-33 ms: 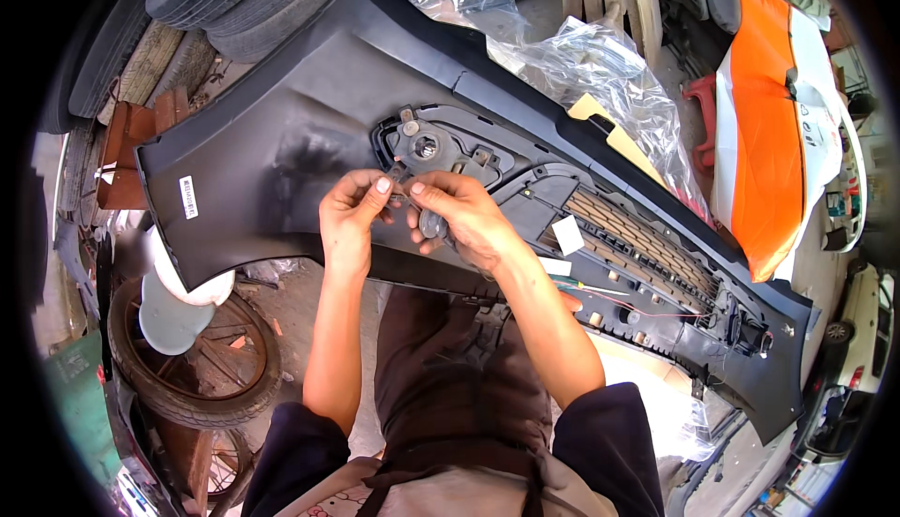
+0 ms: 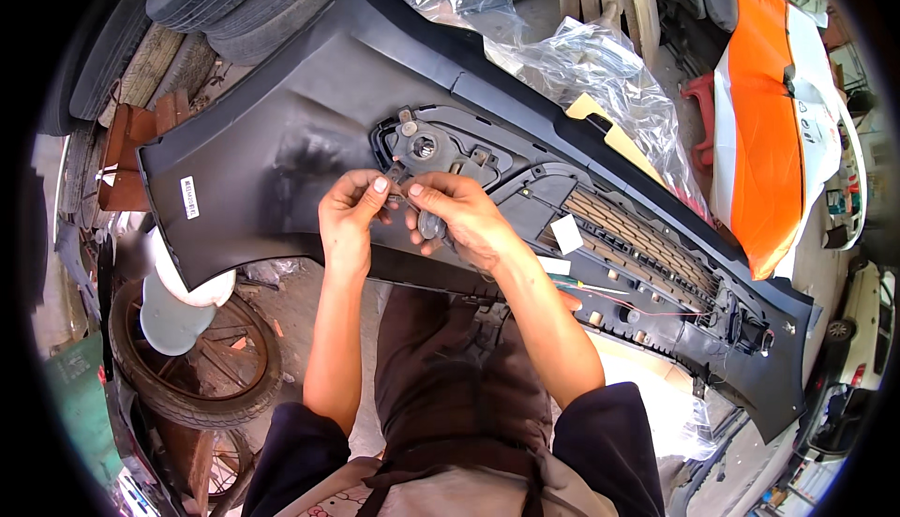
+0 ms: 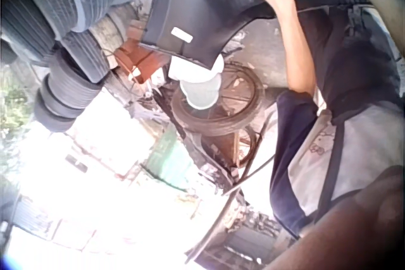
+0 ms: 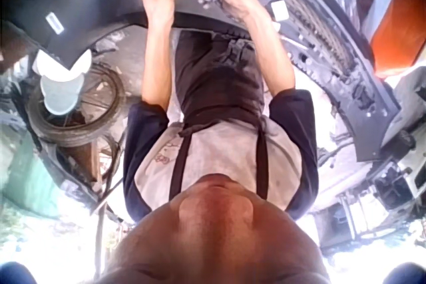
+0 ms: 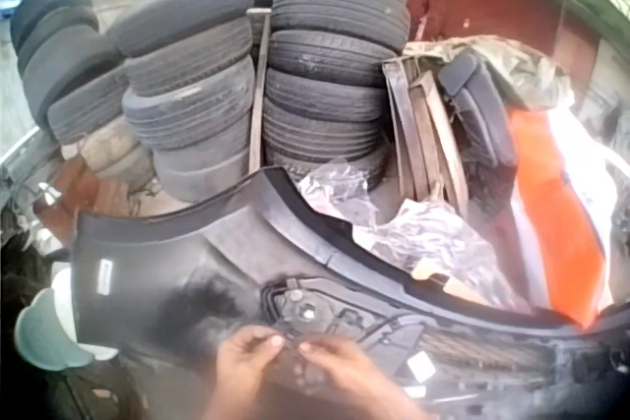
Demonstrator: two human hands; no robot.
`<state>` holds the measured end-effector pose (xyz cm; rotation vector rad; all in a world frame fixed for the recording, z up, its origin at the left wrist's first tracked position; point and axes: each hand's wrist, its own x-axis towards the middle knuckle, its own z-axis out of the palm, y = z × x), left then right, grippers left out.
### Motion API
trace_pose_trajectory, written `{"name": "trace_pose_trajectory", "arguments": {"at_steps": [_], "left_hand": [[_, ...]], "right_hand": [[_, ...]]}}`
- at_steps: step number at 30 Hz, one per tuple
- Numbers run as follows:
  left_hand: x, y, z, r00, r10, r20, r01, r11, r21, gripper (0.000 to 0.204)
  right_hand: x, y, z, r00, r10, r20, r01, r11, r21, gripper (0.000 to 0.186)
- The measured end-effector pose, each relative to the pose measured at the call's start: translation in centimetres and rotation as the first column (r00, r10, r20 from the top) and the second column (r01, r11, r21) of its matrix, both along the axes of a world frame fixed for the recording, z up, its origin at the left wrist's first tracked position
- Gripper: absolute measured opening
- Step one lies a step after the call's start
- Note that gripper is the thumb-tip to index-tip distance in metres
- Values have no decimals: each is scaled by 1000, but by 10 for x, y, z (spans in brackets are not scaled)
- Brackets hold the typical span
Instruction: The person repairs a car bumper by stripping and twisting electrical wires, then connecting them to a headlight assembly. They use a screwdriver to secure the connections and test the wiring by pulling on the cables.
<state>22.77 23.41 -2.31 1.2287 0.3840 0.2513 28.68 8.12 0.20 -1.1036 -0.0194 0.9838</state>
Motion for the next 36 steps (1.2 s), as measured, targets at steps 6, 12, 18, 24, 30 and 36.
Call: {"name": "trace_pose_trajectory", "arguments": {"at_steps": [6, 12, 18, 24, 30, 36], "left_hand": [[-5, 1, 11, 997, 43, 64, -42, 999, -23, 16], [-15, -7, 24, 992, -25, 123, 27, 1000, -11, 17], [-27, -13, 27, 989, -58, 138, 58, 998, 5, 17], [-36, -17, 29, 975, -156, 157, 156, 988, 10, 17], [-39, -11, 20, 973, -152, 173, 152, 988, 9, 22], [-54, -31, 3, 984, -144, 100, 158, 977, -146, 46]], "right_hand": [[-12, -15, 0, 998, 60, 36, -61, 998, 33, 31], [-24, -21, -2, 987, -10, 158, -6, 994, 105, 30], [-33, -27, 4, 972, -1, 234, -31, 990, 137, 33], [-38, -25, 5, 954, -21, 299, 1, 998, 68, 35], [-39, -20, 0, 957, -84, 278, 58, 993, 101, 29], [-37, -17, -2, 961, -250, 122, 215, 945, 245, 24]]}}
